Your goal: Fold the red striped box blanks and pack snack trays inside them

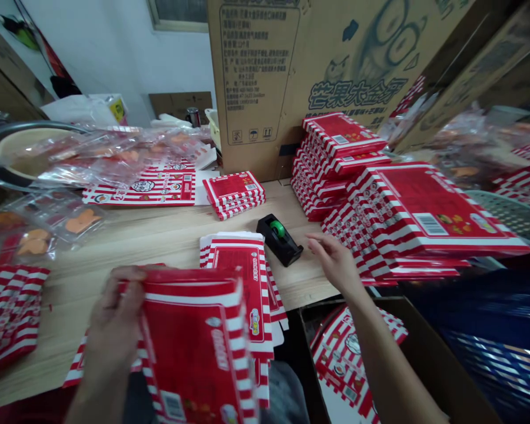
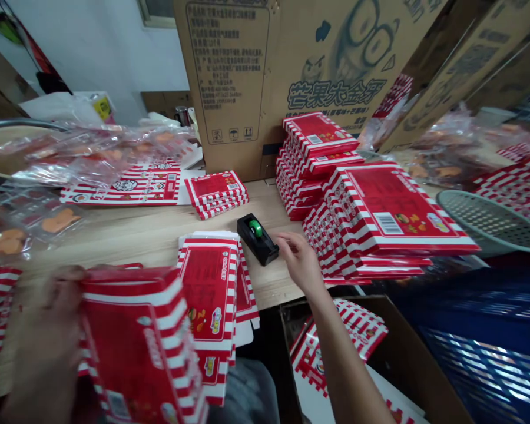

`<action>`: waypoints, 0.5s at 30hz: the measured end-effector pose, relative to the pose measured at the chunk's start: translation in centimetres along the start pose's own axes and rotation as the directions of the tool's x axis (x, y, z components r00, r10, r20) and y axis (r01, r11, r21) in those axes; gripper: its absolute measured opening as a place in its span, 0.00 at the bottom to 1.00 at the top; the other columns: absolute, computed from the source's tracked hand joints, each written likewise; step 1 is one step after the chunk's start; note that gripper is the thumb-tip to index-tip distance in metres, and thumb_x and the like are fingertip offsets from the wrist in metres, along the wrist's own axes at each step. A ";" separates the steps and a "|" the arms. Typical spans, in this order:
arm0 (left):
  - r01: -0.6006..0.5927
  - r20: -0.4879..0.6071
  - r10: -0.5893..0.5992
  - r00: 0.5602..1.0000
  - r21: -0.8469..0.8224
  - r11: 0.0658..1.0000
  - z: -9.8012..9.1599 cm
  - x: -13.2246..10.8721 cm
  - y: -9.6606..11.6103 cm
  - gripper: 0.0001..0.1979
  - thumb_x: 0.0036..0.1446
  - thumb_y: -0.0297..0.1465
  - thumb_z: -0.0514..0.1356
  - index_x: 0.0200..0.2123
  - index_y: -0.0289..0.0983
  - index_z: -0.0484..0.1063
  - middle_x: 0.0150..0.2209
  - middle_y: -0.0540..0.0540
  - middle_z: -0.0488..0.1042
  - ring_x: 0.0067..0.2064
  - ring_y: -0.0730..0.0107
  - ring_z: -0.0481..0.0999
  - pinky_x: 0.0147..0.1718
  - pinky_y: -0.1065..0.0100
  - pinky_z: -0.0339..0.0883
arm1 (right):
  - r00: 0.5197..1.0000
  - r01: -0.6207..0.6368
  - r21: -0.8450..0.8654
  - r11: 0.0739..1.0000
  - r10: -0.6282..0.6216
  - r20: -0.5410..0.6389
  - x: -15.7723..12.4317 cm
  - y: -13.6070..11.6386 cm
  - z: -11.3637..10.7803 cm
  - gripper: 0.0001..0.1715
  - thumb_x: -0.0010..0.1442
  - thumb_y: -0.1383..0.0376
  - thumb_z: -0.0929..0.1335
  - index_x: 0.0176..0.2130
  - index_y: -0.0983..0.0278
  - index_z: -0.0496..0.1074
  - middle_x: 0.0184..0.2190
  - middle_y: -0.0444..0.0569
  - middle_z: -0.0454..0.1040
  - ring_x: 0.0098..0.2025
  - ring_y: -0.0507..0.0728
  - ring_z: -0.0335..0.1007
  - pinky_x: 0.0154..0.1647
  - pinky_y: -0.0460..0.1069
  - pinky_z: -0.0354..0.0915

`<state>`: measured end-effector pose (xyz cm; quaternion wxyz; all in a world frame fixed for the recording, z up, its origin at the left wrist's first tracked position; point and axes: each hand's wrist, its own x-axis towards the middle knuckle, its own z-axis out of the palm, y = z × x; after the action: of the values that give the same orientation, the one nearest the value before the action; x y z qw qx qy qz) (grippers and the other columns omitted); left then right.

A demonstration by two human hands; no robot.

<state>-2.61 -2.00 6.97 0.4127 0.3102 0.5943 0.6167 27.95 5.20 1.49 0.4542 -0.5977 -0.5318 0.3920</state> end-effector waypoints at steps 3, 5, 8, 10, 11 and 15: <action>-0.151 -0.068 0.153 0.986 0.034 0.988 -1.4 1.9 2.6 0.15 0.46 0.38 0.64 0.27 0.36 0.62 0.29 0.55 0.73 0.31 0.75 0.71 0.30 0.78 0.64 | 0.995 -0.072 -0.035 0.997 0.074 0.071 3.7 3.3 0.0 0.12 0.51 0.61 0.68 0.27 0.69 0.75 0.22 0.44 0.74 0.28 0.52 0.70 0.32 0.46 0.64; -0.145 -0.020 0.149 0.989 0.134 0.980 -2.5 3.0 3.4 0.15 0.45 0.40 0.64 0.26 0.37 0.64 0.28 0.54 0.73 0.32 0.72 0.71 0.30 0.76 0.64 | 0.982 -0.118 -0.026 0.993 0.120 0.143 4.6 4.8 0.1 0.14 0.53 0.61 0.67 0.24 0.70 0.74 0.17 0.41 0.70 0.21 0.49 0.67 0.26 0.45 0.61; -0.064 0.172 0.021 0.985 0.250 0.966 -4.2 4.5 3.2 0.19 0.37 0.45 0.67 0.25 0.39 0.65 0.30 0.51 0.75 0.33 0.67 0.71 0.29 0.73 0.66 | 0.975 -0.146 0.019 0.989 0.140 0.172 3.9 6.4 0.3 0.11 0.58 0.63 0.66 0.31 0.69 0.72 0.26 0.43 0.73 0.26 0.49 0.69 0.29 0.46 0.66; -0.019 0.256 -0.055 0.965 0.277 0.961 -4.9 5.4 2.7 0.19 0.37 0.45 0.67 0.24 0.39 0.65 0.31 0.51 0.75 0.33 0.65 0.72 0.29 0.72 0.66 | 0.981 -0.134 0.042 0.990 0.127 0.149 2.8 7.7 0.5 0.09 0.60 0.63 0.65 0.35 0.68 0.70 0.33 0.45 0.73 0.32 0.51 0.71 0.34 0.49 0.68; 0.001 0.280 -0.079 0.957 0.269 0.963 -5.0 5.8 2.6 0.19 0.38 0.45 0.67 0.24 0.39 0.65 0.31 0.51 0.75 0.33 0.66 0.72 0.30 0.72 0.66 | 0.985 -0.123 0.044 0.991 0.116 0.129 2.2 8.4 0.7 0.10 0.61 0.63 0.64 0.35 0.68 0.70 0.34 0.46 0.73 0.33 0.51 0.71 0.35 0.50 0.69; 0.056 0.417 -0.137 0.899 0.201 0.978 -4.3 6.4 2.6 0.16 0.44 0.42 0.65 0.26 0.39 0.63 0.30 0.53 0.74 0.30 0.70 0.71 0.30 0.72 0.65 | 0.999 -0.042 0.014 0.999 0.042 0.017 1.1 10.5 1.3 0.11 0.61 0.62 0.64 0.34 0.67 0.69 0.32 0.44 0.72 0.31 0.50 0.70 0.33 0.48 0.68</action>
<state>-9.74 1.70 8.43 0.5327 0.4449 0.5583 0.4544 29.77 6.27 -8.98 0.4457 -0.6019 -0.5202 0.4105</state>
